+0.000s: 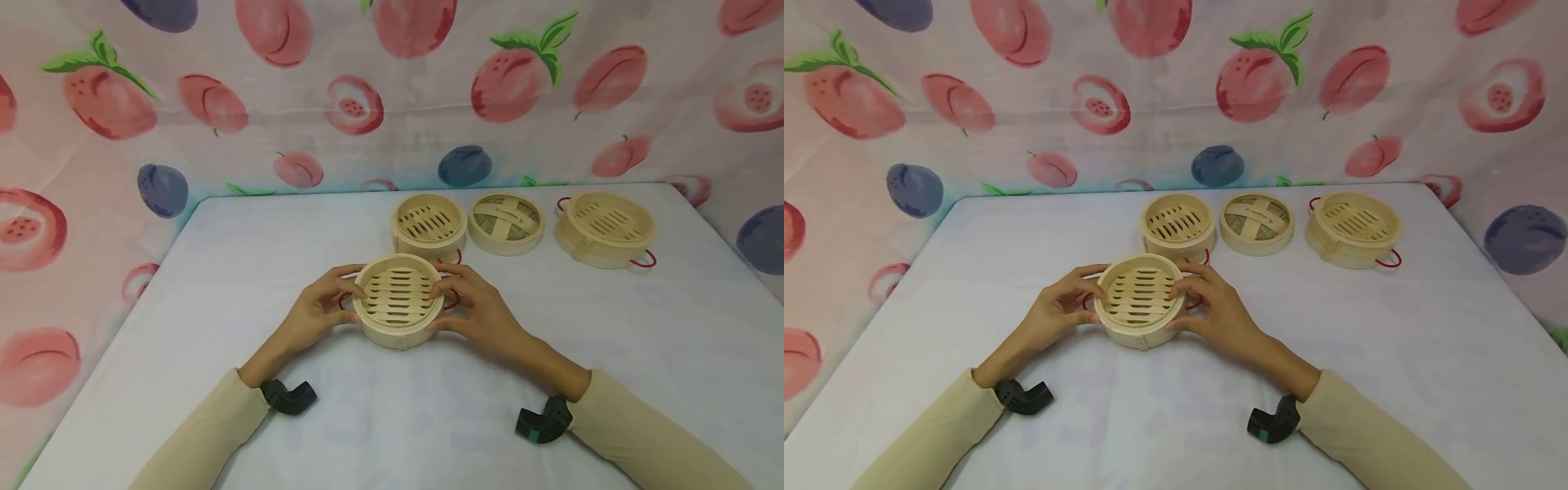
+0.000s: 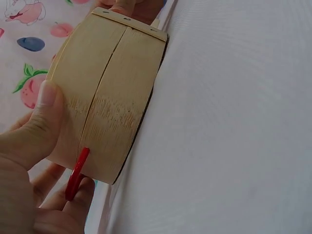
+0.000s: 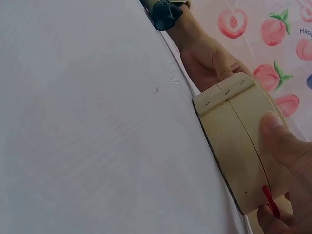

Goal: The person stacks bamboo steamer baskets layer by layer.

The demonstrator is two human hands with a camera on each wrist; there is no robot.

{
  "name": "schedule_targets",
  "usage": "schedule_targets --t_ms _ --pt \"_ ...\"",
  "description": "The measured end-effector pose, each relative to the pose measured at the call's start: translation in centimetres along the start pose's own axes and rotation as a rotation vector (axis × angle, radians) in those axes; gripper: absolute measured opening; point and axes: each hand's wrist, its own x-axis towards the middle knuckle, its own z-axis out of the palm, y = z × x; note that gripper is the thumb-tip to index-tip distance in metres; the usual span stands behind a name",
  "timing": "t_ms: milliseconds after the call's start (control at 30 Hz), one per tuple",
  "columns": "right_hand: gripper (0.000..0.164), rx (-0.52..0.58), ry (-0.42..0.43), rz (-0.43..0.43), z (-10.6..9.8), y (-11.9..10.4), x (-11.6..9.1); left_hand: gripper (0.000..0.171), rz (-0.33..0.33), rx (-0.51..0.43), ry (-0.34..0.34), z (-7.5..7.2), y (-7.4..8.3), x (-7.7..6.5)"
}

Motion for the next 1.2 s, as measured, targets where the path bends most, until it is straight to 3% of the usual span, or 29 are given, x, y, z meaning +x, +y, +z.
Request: schedule_targets --t_ms 467,767,1000,1200 --pt "0.045 -0.115 0.027 -0.01 0.0 -0.4 -0.1 0.039 -0.026 0.021 -0.004 0.0 0.2 0.2" --pt "0.045 -0.129 0.019 -0.004 0.0 -0.5 0.0 0.045 -0.036 0.015 0.022 0.2 0.2 0.1" --pt "0.047 -0.105 -0.019 0.011 0.2 3.6 -0.4 0.039 -0.036 -0.002 0.039 0.2 0.2 0.0" --pt "0.052 -0.111 -0.073 0.013 -0.3 3.2 -0.5 0.036 -0.08 -0.014 0.049 0.4 0.2 -0.1"
